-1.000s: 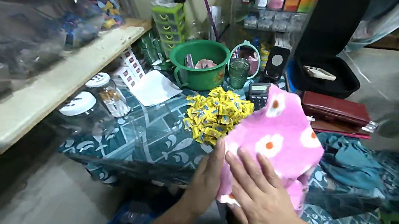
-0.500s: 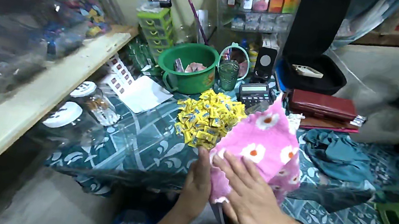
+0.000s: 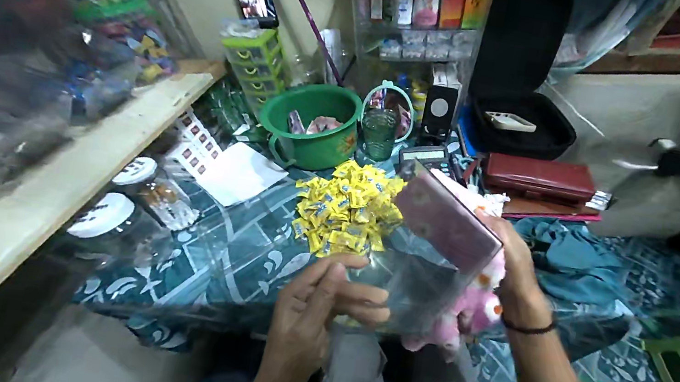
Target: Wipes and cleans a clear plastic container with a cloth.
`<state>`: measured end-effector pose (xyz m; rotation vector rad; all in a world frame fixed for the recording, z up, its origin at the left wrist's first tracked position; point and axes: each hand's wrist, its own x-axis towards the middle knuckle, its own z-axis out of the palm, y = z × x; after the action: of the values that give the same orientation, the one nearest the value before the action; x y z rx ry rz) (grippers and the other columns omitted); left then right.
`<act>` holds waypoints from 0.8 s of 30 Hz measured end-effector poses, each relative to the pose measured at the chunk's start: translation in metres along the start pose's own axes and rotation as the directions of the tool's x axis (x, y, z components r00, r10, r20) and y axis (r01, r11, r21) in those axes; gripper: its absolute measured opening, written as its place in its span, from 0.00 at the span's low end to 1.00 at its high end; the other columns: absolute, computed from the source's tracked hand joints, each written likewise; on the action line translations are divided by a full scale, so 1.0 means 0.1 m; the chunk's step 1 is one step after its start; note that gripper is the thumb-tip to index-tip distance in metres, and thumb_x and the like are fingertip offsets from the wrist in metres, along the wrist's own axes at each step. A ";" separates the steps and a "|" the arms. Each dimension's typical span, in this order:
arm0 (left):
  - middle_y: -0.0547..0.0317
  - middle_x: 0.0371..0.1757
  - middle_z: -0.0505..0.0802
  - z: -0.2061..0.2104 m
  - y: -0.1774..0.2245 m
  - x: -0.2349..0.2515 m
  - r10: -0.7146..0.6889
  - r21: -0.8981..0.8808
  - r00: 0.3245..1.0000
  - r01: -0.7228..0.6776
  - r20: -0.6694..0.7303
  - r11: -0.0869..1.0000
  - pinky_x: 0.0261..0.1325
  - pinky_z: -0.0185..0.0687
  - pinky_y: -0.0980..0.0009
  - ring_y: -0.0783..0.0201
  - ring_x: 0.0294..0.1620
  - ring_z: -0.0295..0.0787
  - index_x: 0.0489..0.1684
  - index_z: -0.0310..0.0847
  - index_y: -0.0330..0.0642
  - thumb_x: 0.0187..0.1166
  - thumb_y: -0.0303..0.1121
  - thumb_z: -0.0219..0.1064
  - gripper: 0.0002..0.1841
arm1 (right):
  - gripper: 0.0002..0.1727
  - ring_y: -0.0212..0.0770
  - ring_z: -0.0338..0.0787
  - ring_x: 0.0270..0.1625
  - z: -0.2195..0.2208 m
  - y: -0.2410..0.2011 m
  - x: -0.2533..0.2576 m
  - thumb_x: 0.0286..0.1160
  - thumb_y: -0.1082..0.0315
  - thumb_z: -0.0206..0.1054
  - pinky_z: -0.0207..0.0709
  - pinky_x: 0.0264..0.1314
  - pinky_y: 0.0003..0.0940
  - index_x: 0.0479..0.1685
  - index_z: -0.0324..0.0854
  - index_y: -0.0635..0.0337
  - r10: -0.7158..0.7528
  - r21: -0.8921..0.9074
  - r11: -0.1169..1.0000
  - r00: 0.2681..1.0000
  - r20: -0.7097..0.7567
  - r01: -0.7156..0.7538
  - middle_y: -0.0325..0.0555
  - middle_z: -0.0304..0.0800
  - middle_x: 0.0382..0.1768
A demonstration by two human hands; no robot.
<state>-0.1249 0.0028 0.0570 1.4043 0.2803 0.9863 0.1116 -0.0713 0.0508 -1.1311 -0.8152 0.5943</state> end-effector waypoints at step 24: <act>0.58 0.43 0.97 0.27 -0.29 0.05 -0.320 -0.464 0.947 0.266 -0.040 0.845 0.51 0.94 0.71 0.64 0.43 0.98 0.57 0.67 0.46 0.95 0.34 0.31 0.17 | 0.30 0.38 0.83 0.68 0.14 -0.19 0.14 0.94 0.51 0.42 0.80 0.64 0.42 0.85 0.66 0.58 -0.119 -0.482 0.859 0.984 0.134 0.170 0.51 0.72 0.82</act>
<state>-0.0914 -0.0078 0.0384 0.8461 0.3171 0.8117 0.1091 -0.0590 0.0755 -1.4959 -1.1714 0.3204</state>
